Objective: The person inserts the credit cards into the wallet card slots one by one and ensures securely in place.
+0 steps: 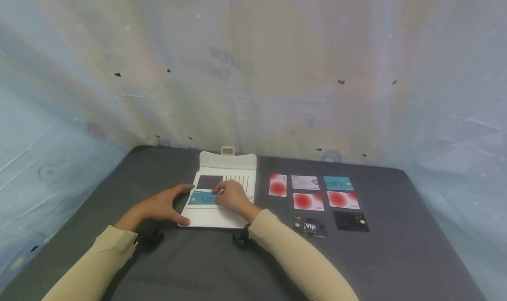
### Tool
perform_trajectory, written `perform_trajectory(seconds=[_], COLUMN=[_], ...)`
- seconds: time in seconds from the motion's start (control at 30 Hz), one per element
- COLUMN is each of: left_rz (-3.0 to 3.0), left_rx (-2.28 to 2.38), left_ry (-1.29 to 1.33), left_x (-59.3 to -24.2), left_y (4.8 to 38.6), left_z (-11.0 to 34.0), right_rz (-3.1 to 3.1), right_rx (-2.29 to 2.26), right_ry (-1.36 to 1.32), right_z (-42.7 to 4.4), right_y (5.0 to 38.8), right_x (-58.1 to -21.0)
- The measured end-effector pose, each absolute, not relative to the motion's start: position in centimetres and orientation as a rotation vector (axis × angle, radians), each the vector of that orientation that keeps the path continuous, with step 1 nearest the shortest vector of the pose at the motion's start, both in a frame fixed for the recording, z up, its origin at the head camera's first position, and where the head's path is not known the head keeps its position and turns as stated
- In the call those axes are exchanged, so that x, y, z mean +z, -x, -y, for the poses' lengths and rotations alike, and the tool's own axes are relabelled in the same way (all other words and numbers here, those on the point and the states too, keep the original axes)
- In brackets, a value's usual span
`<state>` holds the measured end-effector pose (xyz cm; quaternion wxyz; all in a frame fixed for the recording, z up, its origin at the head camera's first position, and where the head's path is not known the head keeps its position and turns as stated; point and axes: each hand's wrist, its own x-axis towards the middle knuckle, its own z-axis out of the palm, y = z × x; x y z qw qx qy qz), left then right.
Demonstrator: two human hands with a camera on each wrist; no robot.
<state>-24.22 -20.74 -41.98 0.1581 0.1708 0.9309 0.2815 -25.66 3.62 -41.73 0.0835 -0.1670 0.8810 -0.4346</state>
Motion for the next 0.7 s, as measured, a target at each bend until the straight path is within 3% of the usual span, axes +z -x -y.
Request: perform_trajectory(seconds=[0.7], left_rz=[-2.663], left_rx=[0.798], left_ry=[-0.487], left_x=[-42.1], left_y=[24.31], left_z=[20.87], right_rz=[-2.598], right_rx=[-1.245], right_ry=[0.586], right_z=[-3.83], right_y=[25.81], right_x=[-41.86])
